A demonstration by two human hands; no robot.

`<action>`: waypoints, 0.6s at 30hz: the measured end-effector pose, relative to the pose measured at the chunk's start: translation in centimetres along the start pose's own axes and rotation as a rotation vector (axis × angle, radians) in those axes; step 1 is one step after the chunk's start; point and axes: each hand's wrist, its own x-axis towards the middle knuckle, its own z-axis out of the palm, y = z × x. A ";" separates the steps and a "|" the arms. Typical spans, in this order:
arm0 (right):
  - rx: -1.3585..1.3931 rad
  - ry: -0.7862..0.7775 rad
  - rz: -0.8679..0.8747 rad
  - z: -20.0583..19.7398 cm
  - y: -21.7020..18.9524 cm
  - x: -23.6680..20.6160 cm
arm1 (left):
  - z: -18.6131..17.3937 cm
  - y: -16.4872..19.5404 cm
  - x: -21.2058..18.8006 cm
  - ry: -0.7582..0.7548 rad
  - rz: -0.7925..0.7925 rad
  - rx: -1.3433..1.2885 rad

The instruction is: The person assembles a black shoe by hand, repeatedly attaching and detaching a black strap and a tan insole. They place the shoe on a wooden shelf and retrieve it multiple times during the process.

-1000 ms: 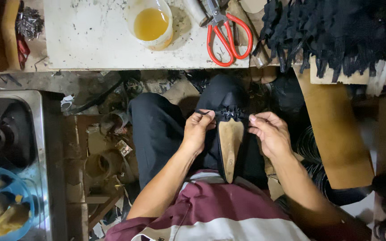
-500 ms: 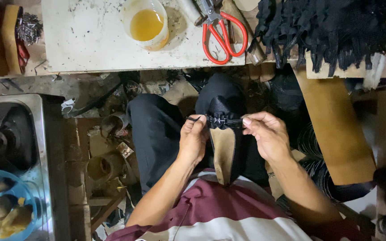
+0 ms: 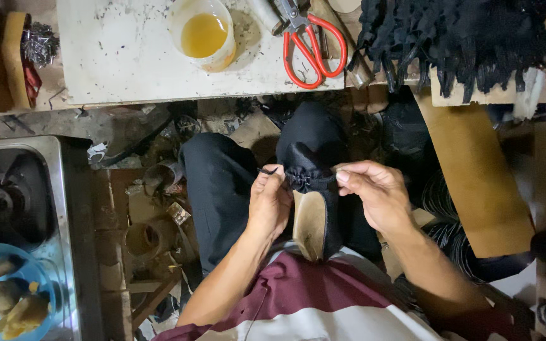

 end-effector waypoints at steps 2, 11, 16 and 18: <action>-0.038 -0.032 -0.010 0.2 -0.7 -0.3 | 0.2 0.0 -0.2 -0.021 0.017 0.003; -0.014 -0.292 -0.031 1.5 -3.3 -2.1 | 2.5 1.0 -1.7 -0.132 -0.025 0.024; 0.157 -0.491 0.193 3.0 -4.7 -2.4 | 3.3 1.9 -2.5 -0.391 -0.093 0.125; 0.262 -0.577 0.291 3.5 -4.6 -2.3 | 3.1 1.7 -2.5 -0.421 -0.096 0.197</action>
